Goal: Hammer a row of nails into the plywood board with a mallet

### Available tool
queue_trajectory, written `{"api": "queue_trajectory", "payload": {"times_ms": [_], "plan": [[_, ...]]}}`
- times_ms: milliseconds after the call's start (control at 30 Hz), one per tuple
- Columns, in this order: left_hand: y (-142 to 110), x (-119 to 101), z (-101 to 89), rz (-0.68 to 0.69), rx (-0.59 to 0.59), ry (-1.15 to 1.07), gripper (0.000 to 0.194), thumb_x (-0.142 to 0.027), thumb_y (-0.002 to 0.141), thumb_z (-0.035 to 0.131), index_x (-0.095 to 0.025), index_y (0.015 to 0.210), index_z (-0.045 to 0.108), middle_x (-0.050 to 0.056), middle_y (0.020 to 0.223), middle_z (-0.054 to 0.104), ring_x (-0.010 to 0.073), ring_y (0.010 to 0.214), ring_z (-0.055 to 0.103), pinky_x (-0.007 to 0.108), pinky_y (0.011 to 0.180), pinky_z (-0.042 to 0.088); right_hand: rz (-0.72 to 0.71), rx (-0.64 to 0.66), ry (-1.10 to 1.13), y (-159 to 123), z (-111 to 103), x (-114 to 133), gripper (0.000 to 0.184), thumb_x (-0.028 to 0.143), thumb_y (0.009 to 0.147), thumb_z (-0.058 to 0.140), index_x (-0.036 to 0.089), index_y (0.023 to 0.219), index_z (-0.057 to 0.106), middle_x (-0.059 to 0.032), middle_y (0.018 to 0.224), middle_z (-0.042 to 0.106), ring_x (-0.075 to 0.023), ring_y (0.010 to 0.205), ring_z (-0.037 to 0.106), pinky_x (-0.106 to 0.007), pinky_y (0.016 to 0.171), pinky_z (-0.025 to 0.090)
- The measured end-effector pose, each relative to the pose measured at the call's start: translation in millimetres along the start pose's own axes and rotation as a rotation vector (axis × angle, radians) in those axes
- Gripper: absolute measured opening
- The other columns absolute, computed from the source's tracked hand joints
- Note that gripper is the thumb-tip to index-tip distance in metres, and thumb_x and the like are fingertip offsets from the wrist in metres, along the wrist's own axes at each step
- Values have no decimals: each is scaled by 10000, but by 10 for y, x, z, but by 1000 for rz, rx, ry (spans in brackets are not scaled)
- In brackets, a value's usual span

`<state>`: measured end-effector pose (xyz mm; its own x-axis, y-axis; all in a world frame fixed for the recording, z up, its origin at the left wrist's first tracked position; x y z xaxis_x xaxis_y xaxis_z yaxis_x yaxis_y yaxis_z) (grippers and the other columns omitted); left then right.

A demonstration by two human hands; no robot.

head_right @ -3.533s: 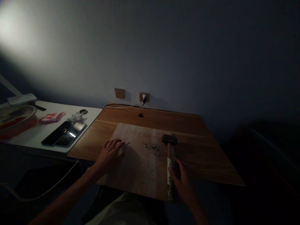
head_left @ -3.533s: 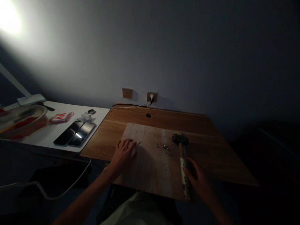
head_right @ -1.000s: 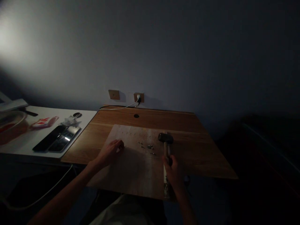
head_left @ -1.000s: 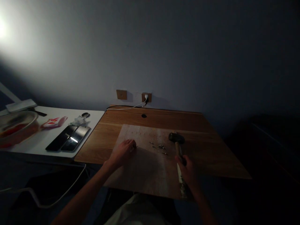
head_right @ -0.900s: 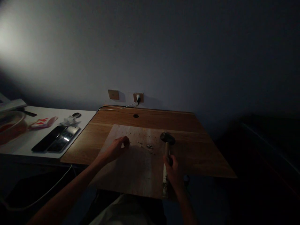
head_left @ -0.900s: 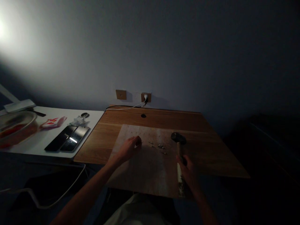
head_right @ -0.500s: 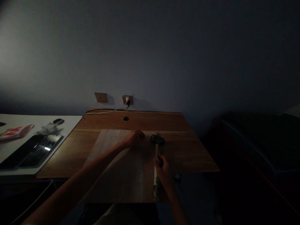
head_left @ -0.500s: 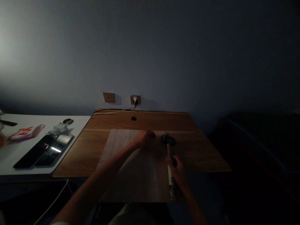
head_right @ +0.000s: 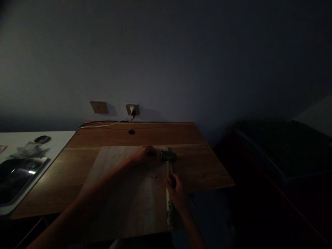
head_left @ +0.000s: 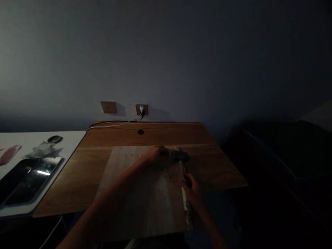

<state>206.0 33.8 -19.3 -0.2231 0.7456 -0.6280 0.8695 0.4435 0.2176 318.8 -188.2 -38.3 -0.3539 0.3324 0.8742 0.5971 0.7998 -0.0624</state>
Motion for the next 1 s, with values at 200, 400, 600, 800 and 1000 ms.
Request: {"api": "queue_trajectory", "payload": {"times_ms": [200,400,600,800,1000], "plan": [[-8,-36,-28,3,-13,58,203,-168,769,667,-189,953,750,41,913,717,168,810,648,244,758,476,39,1,-1,18,-35,-11,531,643,724,638,173,970,651,-85,919,719,-276,880,654,-352,796,498],[-7,-49,-8,35,1,78,191,-166,789,648,-186,954,741,43,915,713,173,831,649,250,773,474,73,46,24,59,-75,-7,538,626,667,693,183,971,689,-66,904,734,-274,891,663,-341,785,520],[-3,-43,-1,-32,-34,-44,305,-141,752,645,-183,1045,716,22,909,719,144,771,643,230,728,474,95,88,29,75,-78,5,529,622,666,702,183,961,695,-65,917,736,-291,933,665,-366,814,522],[4,-68,5,-33,-14,-35,274,-116,741,628,-171,996,715,27,923,722,154,798,646,240,750,477,119,93,38,96,-78,-51,598,620,655,717,172,1050,685,-98,1077,736,-317,1068,649,-407,928,496],[8,-60,-17,-44,-56,0,251,-213,775,691,-163,1022,687,41,948,696,160,809,633,241,746,478,149,83,38,109,-78,-68,646,643,641,717,170,1079,689,-118,1150,726,-334,1142,629,-446,987,467]]}}
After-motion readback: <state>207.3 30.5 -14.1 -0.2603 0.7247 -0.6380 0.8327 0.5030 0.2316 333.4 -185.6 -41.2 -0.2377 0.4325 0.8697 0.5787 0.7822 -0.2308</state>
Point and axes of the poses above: each hand's wrist, its own y-axis towards the middle knuckle, its own z-axis out of the palm, x = y × z, the point moved 5 cm from there along y, towards the middle knuckle
